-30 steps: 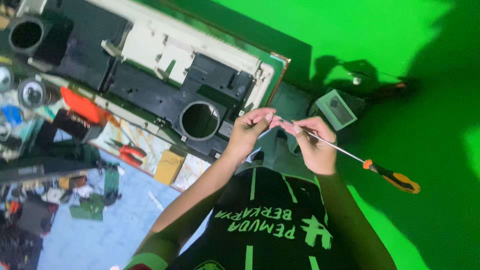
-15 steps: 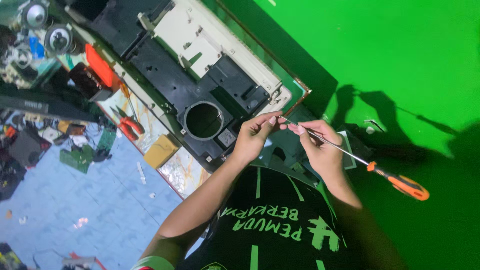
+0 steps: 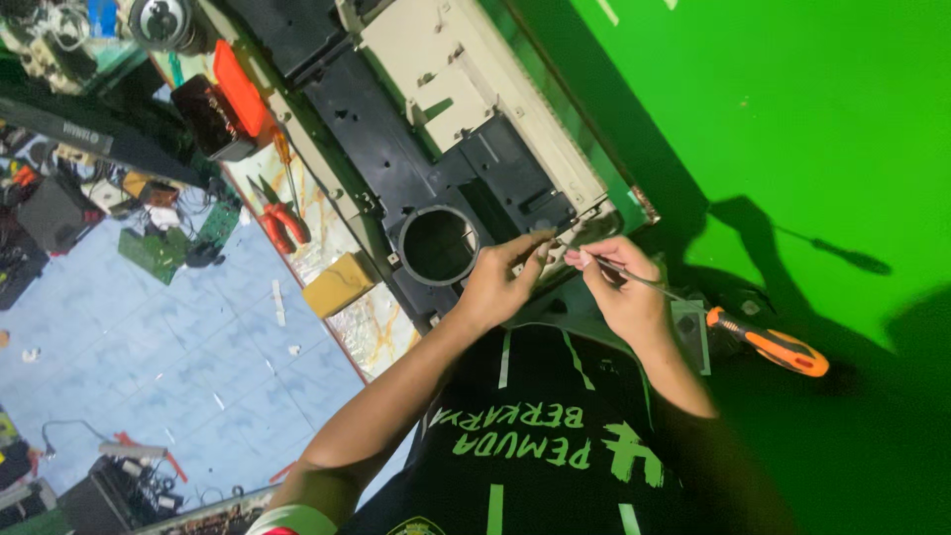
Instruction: The person uses a screwdriver to tighten a small screw into a plastic component of a disassembled electronic device, then turns the object over.
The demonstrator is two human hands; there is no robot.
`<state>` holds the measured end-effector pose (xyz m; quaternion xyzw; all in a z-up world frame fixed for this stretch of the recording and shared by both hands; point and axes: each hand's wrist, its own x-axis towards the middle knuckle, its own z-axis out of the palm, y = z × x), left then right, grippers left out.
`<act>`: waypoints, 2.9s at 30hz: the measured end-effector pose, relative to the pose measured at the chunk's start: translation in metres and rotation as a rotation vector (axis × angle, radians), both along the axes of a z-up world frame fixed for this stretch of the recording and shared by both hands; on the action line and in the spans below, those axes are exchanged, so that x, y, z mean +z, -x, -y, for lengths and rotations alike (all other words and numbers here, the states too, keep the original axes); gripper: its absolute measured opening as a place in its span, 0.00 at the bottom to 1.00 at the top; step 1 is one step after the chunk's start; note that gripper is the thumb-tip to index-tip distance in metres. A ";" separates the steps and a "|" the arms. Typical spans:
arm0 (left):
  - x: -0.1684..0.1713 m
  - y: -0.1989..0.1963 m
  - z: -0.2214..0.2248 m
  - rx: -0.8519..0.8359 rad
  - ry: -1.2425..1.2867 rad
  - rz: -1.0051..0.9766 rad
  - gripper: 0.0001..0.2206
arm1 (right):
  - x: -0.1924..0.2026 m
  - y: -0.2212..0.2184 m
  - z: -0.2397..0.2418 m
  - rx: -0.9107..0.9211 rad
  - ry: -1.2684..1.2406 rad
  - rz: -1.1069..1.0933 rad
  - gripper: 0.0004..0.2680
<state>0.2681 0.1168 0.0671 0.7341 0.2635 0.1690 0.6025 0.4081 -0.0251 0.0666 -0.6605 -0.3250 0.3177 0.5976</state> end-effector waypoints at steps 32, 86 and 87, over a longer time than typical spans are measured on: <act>-0.018 -0.068 -0.016 0.630 -0.207 -0.207 0.09 | -0.025 -0.143 -0.107 0.503 0.090 0.118 0.03; -0.068 -0.060 -0.113 0.089 -0.603 -0.764 0.34 | -0.094 -0.127 -0.183 0.444 0.314 0.498 0.03; -0.067 -0.060 -0.112 0.090 -0.602 -0.762 0.34 | -0.094 -0.127 -0.183 0.448 0.312 0.481 0.03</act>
